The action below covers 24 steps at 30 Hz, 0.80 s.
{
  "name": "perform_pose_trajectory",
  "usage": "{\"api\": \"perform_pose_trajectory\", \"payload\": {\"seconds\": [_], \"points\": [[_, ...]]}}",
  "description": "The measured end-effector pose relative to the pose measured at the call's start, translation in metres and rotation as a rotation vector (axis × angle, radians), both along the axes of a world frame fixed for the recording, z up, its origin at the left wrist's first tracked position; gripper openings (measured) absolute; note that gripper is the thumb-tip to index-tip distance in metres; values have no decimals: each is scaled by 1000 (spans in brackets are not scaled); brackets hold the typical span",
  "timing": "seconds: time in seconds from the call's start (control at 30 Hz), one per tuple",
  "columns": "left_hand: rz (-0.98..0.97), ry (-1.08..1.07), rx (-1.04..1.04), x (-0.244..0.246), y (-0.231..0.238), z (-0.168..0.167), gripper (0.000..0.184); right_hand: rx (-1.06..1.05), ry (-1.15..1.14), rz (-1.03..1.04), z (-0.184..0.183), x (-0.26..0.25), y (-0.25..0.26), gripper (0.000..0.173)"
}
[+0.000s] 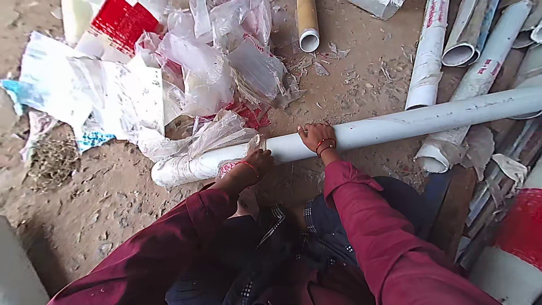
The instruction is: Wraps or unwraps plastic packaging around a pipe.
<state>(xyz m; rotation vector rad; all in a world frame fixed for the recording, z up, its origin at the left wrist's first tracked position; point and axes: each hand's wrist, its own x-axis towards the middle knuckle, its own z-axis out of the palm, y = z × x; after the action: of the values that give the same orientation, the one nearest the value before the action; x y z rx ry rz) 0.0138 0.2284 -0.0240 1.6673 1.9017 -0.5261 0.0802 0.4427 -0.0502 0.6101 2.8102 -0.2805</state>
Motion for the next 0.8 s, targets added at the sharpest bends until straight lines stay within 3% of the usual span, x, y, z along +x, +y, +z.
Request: {"api": "perform_pose_trajectory", "payload": {"seconds": [0.13,0.2,0.23,0.33,0.37,0.47,0.53,0.67,0.8], "points": [[172,-94,33,10,-12,2,30,26,110,5,-9,8,-3,57],[392,-205,31,17,-26,16,32,56,170,11,-14,14,-6,55],[496,-233,132,19,-38,20,33,76,214,15,-18,15,-8,53],[727,-88,697,11,-56,17,31,117,391,34,-29,24,-14,41],[813,-20,750,7,-51,20,34,113,408,34,-31,30,-18,37],[1098,69,394,-2,-22,28,62,76,276,-19,-18,38,-29,38],[1149,1,152,-1,-8,16,72,50,126,-75,-1,37,-41,42],[971,-249,112,13,-11,12,49,-8,-11,-85,17,26,-56,42],[949,-255,23,36,-28,36,42,-20,62,-69,6,31,-56,42]]}}
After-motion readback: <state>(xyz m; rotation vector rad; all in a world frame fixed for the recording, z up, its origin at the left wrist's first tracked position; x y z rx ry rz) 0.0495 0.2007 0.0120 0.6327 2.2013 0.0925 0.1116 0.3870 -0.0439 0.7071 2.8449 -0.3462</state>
